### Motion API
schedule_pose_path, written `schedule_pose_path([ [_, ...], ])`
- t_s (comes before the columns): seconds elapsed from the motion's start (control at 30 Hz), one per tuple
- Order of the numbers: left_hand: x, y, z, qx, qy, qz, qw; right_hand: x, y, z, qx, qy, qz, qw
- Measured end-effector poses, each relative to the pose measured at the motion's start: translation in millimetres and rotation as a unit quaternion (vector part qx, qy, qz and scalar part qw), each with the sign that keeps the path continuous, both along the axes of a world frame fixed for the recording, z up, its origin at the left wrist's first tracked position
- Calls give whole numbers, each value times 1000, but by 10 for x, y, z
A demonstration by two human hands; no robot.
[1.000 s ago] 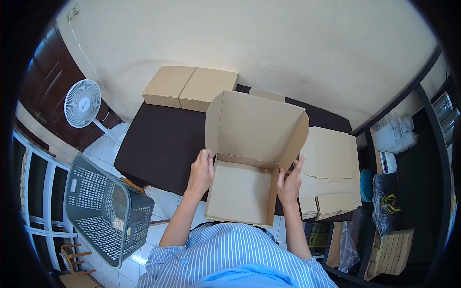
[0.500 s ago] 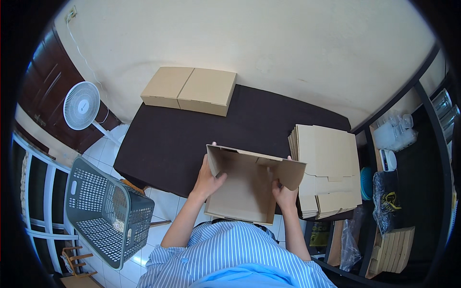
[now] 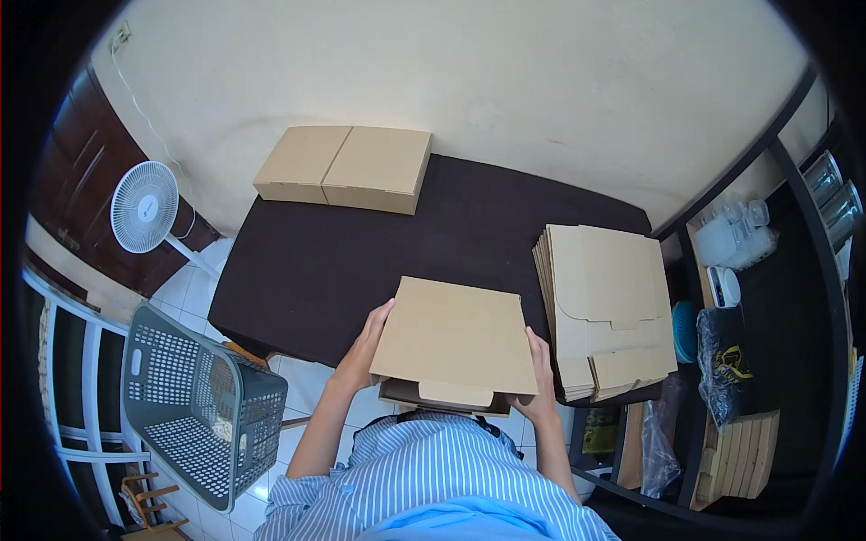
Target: The recorder is folding and assembling several flat cardboard pieces into completed boxes.
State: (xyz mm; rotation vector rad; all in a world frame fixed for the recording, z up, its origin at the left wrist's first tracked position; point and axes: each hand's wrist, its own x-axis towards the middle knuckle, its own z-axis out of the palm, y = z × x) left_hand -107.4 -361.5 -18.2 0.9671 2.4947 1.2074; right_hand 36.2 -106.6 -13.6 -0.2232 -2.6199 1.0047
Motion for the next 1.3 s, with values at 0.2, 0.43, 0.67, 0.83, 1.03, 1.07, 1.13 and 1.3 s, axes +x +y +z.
schedule_pose_path([
  [0.2,260,-260,-58,53,23,-65,996,368,-133,98,-32,-5,41,999],
  [0.43,445,-353,-164,28,8,-64,998,534,-253,-30,-15,12,31,999],
  [0.67,507,-275,-190,32,-8,-41,999,533,-354,-145,28,22,24,999],
  [0.83,498,-238,-239,18,5,-19,1000,383,-444,-35,24,27,91,995],
  [1.03,536,-187,-222,-2,30,6,1000,387,-403,-161,85,19,102,991],
  [1.07,541,-191,-229,-2,30,7,1000,388,-409,-165,84,19,102,991],
  [1.13,546,-193,-246,10,34,19,999,382,-432,-165,58,15,92,994],
  [1.3,554,-190,-268,19,15,48,999,331,-487,-95,43,17,79,996],
])
